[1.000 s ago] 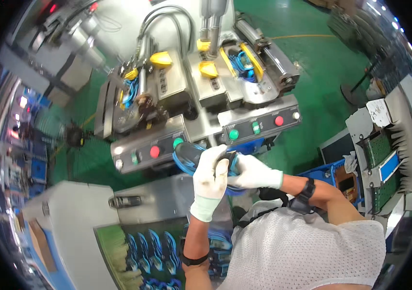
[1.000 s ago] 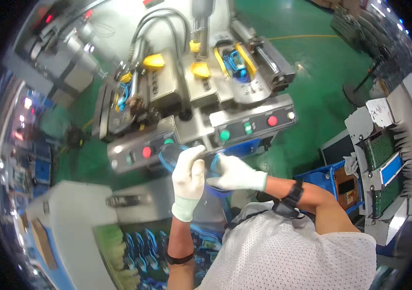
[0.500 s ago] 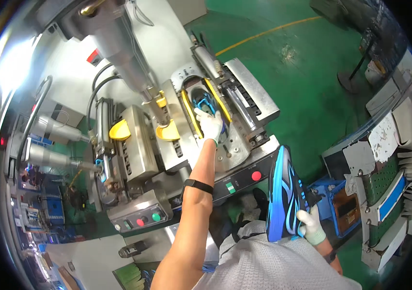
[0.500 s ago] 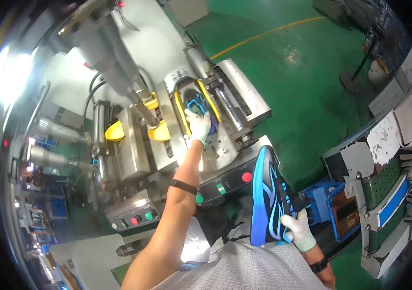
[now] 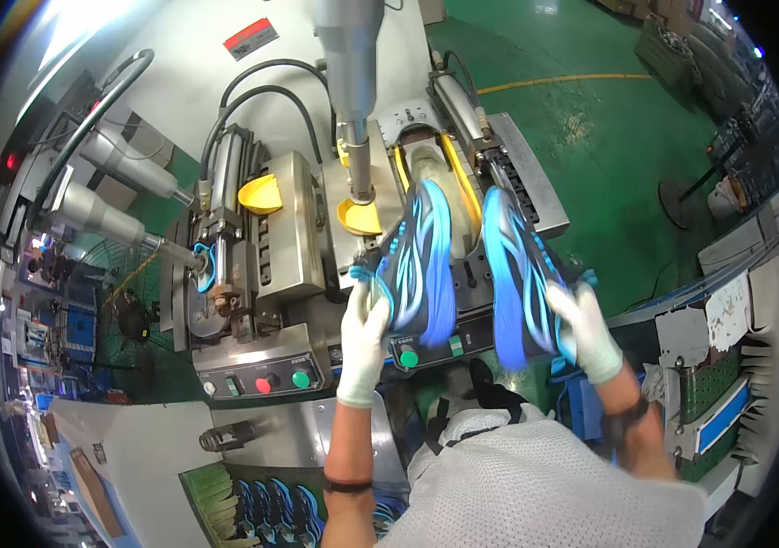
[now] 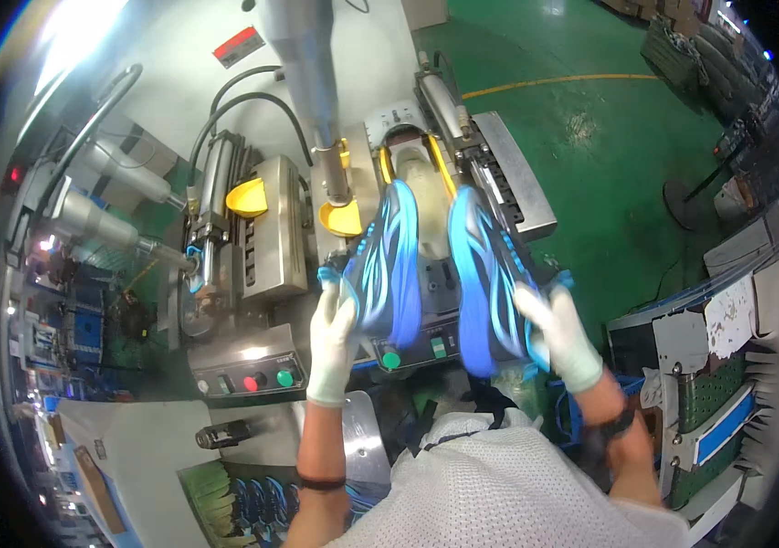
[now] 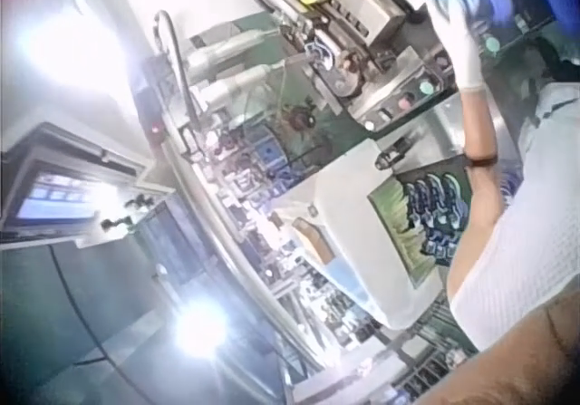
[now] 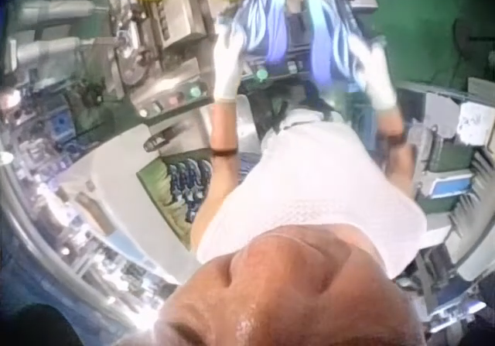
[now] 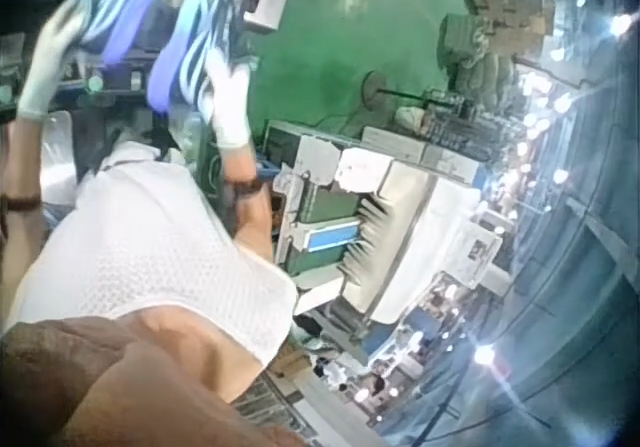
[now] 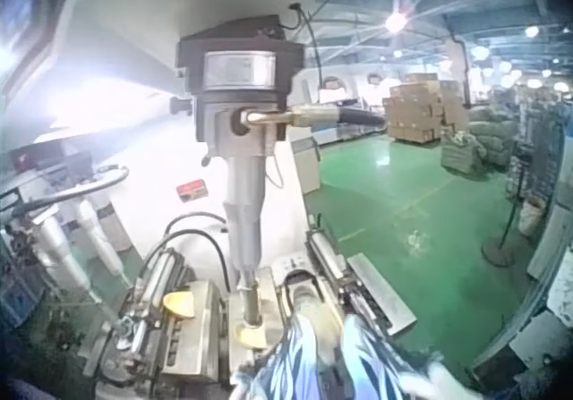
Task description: Operating a machinery to press and finish athletic shoes in a factory.
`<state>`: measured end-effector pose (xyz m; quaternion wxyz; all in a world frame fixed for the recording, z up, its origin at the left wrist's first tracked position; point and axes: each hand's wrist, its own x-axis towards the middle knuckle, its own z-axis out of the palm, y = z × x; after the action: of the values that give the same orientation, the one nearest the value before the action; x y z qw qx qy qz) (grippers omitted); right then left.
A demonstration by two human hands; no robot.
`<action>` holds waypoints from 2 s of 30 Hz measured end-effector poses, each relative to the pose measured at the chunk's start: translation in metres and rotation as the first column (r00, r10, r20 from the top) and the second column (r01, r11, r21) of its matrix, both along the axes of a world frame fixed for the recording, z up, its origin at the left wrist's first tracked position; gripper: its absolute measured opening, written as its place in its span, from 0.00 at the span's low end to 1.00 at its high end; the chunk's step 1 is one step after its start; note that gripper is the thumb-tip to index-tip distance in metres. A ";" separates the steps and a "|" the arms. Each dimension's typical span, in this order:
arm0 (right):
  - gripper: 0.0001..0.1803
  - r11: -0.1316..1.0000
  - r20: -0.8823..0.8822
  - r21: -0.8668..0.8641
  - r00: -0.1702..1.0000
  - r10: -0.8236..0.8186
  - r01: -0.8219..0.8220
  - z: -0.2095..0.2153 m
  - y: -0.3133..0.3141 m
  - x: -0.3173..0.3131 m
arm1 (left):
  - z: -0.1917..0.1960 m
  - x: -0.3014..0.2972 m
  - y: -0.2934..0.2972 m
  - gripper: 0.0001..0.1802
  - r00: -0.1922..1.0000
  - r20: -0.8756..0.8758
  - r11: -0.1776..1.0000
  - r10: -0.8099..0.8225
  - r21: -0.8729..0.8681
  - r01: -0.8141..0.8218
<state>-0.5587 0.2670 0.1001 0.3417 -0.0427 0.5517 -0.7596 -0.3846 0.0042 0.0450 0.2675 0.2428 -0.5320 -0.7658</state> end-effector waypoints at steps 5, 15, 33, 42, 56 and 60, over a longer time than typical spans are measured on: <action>0.16 0.910 0.080 -0.019 0.906 0.415 -0.415 -0.067 -0.176 -0.138 | -0.001 0.193 0.058 0.40 0.939 0.334 0.995 0.084 -0.074 -0.063; 0.25 0.537 -0.586 0.806 0.458 0.668 0.249 -0.151 -0.292 -0.166 | -0.123 0.353 0.206 0.37 0.382 0.684 0.695 0.621 -0.255 -0.672; 0.50 0.627 -0.494 0.775 -0.547 0.676 0.076 -0.243 -0.161 0.161 | -0.244 0.373 0.238 0.54 0.127 0.679 0.516 0.724 -0.410 -0.752; 0.56 -0.062 -0.107 0.785 -0.234 0.966 -0.616 -0.226 -0.095 0.426 | -0.223 0.423 0.300 0.52 0.008 0.696 0.392 0.718 -0.396 -0.831; 0.21 0.452 0.264 0.424 0.585 0.767 -0.784 -0.199 -0.082 0.393 | -0.210 0.479 0.192 0.37 0.522 0.789 0.855 0.325 -0.009 -0.519; 0.15 0.670 0.165 0.466 0.800 0.576 -0.578 -0.193 0.026 0.301 | -0.154 0.353 0.192 0.38 0.738 0.512 0.884 0.439 -0.391 -0.255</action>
<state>-0.2573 0.2926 -0.0932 0.5643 -0.1244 0.6841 -0.4451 -0.0315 0.1964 -0.1085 0.2626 0.5205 -0.6404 -0.5000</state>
